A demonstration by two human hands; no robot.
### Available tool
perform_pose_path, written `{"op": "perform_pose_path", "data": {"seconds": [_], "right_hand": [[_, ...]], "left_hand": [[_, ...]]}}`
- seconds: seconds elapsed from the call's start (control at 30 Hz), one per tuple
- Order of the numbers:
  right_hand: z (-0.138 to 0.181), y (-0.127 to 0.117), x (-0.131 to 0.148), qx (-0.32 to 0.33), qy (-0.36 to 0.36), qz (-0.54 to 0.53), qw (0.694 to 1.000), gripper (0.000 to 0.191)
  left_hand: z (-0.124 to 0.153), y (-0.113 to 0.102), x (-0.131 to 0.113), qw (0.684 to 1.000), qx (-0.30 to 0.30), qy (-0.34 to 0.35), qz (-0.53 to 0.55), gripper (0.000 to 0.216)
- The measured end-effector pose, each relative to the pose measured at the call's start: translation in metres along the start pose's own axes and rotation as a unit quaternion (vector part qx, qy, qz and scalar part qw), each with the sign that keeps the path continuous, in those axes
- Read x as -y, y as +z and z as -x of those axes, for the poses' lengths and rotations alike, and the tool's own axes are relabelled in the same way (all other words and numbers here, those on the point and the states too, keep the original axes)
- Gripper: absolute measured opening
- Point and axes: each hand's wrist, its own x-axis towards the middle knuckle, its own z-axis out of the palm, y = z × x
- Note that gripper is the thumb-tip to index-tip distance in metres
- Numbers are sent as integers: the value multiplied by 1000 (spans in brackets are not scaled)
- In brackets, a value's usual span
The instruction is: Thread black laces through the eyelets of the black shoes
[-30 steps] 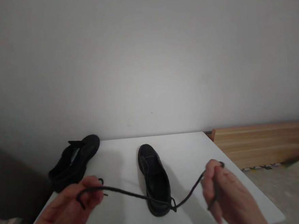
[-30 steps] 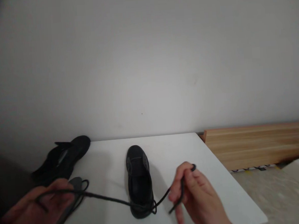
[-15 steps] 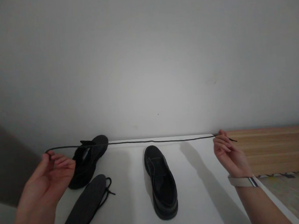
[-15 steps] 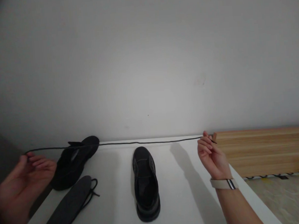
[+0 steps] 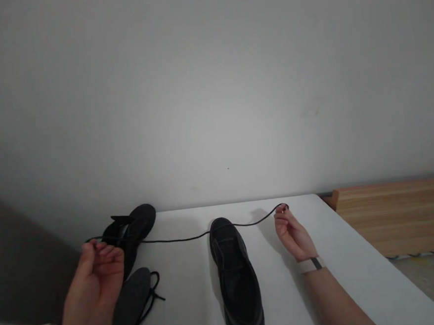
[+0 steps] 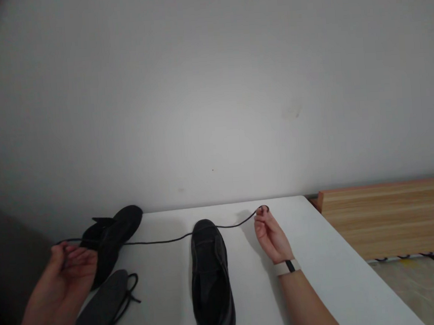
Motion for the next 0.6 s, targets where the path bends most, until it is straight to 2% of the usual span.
{"op": "perform_pose_path", "data": {"seconds": [0.13,0.2,0.3,0.4,0.6], "right_hand": [[9,13,-25,26,58,80,995,26],[13,19,-33,48,75,123,988,25],[17,22,-37,78,76,197,974,26],[16,17,-35,89,61,275,955,26],[12,8,-32,94,50,372,922,26]], "left_hand": [[14,2,52,996,49,-64,-25,16],[25,0,83,977,142,-90,-130,32],[42,-1,120,949,213,-120,-199,39],[52,2,135,927,255,-115,-251,33],[58,2,136,891,298,-89,-330,28]]}}
